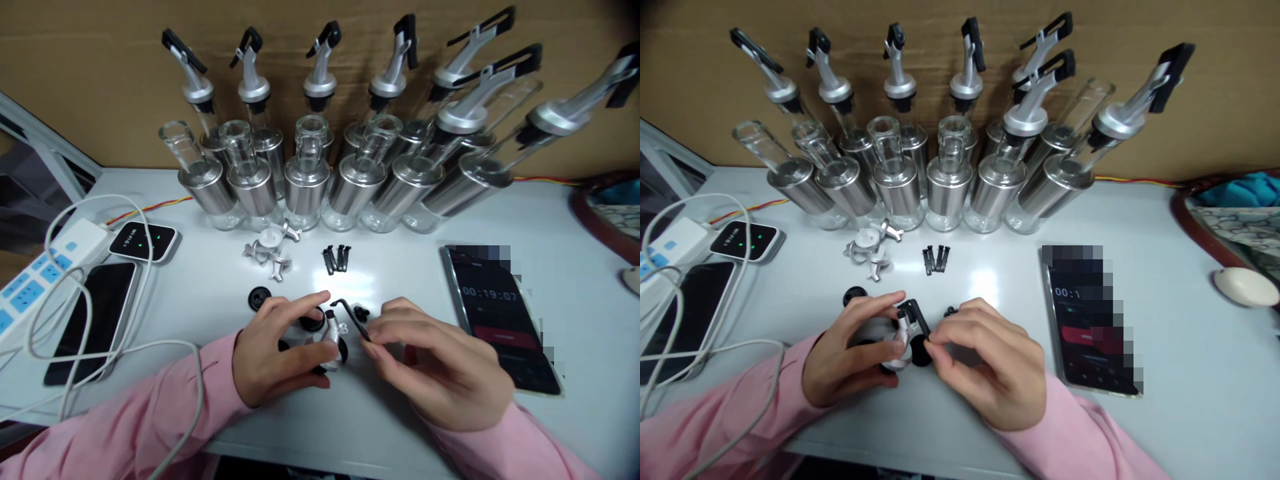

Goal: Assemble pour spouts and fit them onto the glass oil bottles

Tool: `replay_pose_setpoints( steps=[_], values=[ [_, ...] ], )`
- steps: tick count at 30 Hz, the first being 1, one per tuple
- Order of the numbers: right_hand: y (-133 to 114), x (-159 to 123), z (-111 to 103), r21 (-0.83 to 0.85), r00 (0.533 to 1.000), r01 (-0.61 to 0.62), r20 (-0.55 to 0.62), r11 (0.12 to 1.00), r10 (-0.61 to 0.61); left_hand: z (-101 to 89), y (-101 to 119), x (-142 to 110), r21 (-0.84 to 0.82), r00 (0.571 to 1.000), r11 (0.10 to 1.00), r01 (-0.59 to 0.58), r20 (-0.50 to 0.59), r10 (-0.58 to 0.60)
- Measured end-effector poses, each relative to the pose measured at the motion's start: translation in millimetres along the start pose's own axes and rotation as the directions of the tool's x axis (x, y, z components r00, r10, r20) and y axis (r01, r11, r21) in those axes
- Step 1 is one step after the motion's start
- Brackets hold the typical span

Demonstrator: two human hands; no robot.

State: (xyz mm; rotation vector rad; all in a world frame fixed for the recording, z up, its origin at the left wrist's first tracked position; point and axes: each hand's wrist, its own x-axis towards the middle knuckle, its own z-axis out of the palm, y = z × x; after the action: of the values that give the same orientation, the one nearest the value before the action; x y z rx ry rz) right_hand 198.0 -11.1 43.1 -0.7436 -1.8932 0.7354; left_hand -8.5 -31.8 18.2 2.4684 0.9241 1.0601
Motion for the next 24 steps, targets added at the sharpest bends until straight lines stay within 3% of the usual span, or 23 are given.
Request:
replay_pose_setpoints(
  steps=[6, 24],
  values=[
    [-0.4, 1.0, 2.7, 0.05, 0.999, 0.008, 0.042, 0.999, -0.01, -2.5, 2.3, -0.5, 0.042, 0.999, 0.998, 0.041, 0.012, -0.042],
    [4.0, -5.6, 6.0, 0.026, 0.997, -0.063, -0.053, 0.998, 0.064, -2.7, 2.8, 0.0, 0.029, 0.999, 0.999, 0.035, 0.005, -0.035]
  ],
)
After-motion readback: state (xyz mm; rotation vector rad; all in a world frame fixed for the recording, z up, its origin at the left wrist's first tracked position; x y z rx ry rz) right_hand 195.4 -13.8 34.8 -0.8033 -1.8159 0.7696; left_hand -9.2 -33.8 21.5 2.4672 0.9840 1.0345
